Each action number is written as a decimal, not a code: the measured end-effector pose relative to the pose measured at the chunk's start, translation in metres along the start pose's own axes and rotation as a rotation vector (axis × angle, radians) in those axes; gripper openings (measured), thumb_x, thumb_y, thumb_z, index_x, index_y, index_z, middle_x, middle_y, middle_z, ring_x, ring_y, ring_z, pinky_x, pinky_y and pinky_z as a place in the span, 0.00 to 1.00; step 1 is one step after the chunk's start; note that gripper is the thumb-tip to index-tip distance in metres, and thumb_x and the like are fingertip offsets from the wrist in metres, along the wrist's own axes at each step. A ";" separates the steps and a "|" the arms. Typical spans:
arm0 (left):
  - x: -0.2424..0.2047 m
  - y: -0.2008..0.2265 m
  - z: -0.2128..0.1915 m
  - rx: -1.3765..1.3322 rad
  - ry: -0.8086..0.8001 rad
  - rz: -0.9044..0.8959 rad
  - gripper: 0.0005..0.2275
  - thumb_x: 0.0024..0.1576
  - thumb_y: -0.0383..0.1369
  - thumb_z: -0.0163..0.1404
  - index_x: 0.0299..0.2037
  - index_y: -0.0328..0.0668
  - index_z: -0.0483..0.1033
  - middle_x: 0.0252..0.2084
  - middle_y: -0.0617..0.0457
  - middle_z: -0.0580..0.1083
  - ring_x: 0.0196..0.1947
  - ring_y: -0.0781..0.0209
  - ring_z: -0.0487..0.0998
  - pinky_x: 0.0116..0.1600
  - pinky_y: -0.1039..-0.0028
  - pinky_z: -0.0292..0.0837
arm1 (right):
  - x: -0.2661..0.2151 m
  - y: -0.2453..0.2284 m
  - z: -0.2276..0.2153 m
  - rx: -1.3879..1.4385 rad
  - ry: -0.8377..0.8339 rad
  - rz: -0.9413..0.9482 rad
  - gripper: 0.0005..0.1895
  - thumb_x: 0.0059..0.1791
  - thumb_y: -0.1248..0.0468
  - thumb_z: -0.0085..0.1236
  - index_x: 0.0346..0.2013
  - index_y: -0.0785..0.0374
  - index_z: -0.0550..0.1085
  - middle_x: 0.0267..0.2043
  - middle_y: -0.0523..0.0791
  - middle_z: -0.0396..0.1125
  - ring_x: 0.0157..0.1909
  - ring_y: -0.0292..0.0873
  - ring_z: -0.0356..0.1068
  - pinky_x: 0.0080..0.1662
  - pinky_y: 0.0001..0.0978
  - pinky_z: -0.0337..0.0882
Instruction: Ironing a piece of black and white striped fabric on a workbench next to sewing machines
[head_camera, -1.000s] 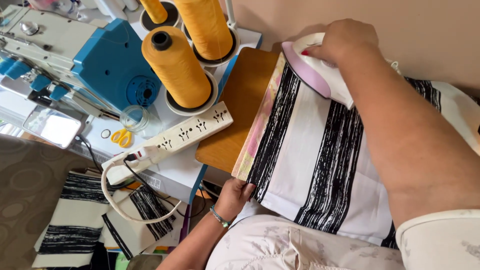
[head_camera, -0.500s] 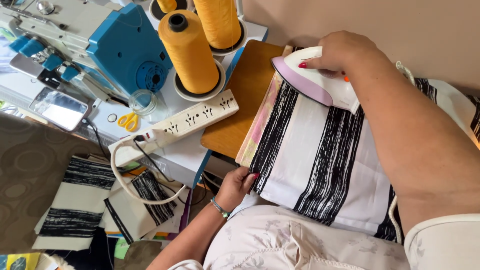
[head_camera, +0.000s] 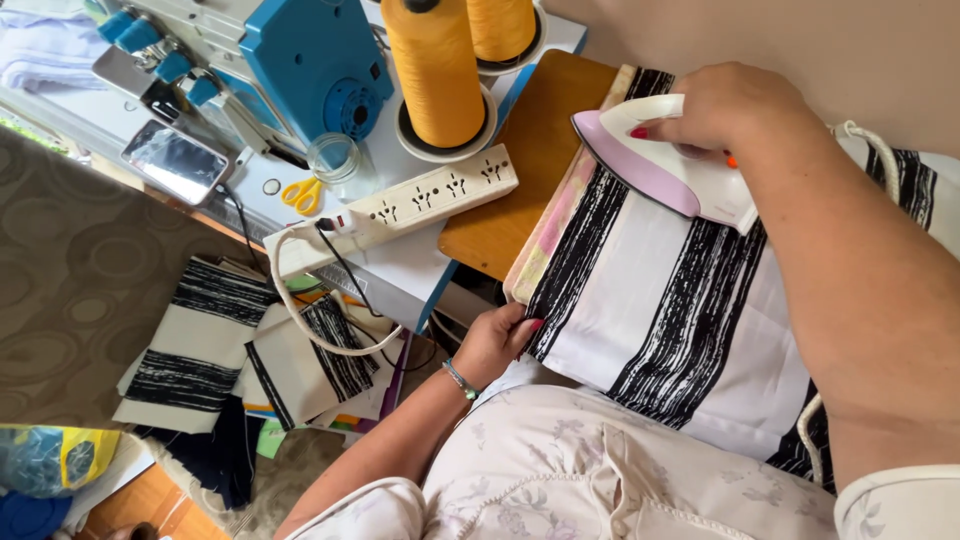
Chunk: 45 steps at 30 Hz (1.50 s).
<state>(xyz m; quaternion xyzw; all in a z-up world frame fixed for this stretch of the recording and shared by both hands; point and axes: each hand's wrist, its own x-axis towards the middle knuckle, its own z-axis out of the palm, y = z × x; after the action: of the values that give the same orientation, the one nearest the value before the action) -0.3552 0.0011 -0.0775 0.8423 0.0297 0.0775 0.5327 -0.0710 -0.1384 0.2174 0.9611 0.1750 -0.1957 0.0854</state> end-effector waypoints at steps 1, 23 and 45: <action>0.000 -0.001 0.001 -0.010 0.001 -0.009 0.18 0.66 0.36 0.51 0.26 0.47 0.56 0.19 0.59 0.59 0.20 0.68 0.55 0.26 0.69 0.52 | 0.000 0.000 0.001 0.000 0.010 0.016 0.25 0.49 0.35 0.54 0.36 0.53 0.77 0.39 0.48 0.77 0.41 0.55 0.75 0.40 0.48 0.69; -0.005 0.004 0.001 -0.004 0.032 0.007 0.18 0.65 0.37 0.51 0.26 0.47 0.56 0.19 0.59 0.58 0.22 0.65 0.53 0.27 0.68 0.51 | 0.001 0.001 0.006 -0.086 0.075 0.001 0.35 0.47 0.28 0.52 0.48 0.51 0.80 0.50 0.50 0.77 0.52 0.58 0.75 0.47 0.50 0.72; -0.032 0.061 -0.107 1.115 0.592 0.141 0.24 0.57 0.53 0.57 0.60 0.55 0.74 0.41 0.52 0.67 0.39 0.47 0.68 0.45 0.57 0.63 | 0.012 0.002 0.013 -0.121 0.077 0.030 0.39 0.48 0.26 0.49 0.48 0.57 0.82 0.51 0.51 0.78 0.53 0.60 0.77 0.48 0.52 0.74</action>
<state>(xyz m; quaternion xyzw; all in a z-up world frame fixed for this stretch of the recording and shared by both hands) -0.4057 0.0658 0.0191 0.9360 0.1558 0.3148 -0.0229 -0.0643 -0.1401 0.2014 0.9636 0.1752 -0.1462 0.1393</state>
